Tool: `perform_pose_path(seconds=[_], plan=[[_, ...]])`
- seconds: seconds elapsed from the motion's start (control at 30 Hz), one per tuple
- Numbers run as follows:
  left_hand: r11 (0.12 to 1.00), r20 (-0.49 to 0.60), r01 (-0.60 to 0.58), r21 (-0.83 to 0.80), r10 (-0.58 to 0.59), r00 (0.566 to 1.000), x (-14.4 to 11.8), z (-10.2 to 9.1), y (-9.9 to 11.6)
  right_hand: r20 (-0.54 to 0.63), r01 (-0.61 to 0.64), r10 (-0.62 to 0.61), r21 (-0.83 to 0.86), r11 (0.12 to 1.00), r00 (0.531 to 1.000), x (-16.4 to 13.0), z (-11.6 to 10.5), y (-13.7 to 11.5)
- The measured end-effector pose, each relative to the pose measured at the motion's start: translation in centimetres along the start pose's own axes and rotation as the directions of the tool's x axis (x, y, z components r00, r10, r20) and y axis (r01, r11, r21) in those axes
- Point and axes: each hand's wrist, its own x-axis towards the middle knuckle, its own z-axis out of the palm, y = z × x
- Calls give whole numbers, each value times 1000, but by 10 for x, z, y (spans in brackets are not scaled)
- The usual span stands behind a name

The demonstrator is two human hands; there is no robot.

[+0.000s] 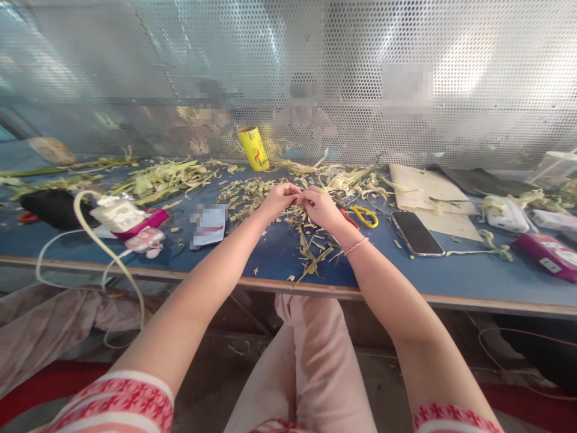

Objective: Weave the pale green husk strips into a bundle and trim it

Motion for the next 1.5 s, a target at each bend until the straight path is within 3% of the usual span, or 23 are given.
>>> perform_pose_path(seconds=[0.2, 0.57, 1.23, 1.5], plan=[[1000, 37, 10, -25, -9, 999, -4, 3, 6, -53, 51, -52, -16, 999, 997, 1, 0, 5], [1000, 41, 0, -21, 0, 999, -6, 9, 13, -88, 0, -12, -128, 992, 996, 1, 0, 10], [999, 41, -44, -2, 44, 998, -5, 6, 6, 44, -9, 19, -216, 976, 999, 1, 2, 15], [998, 65, -45, 36, 43, 997, -4, 8, 4, -50, 22, -34, -221, 975, 998, 2, 5, 31]])
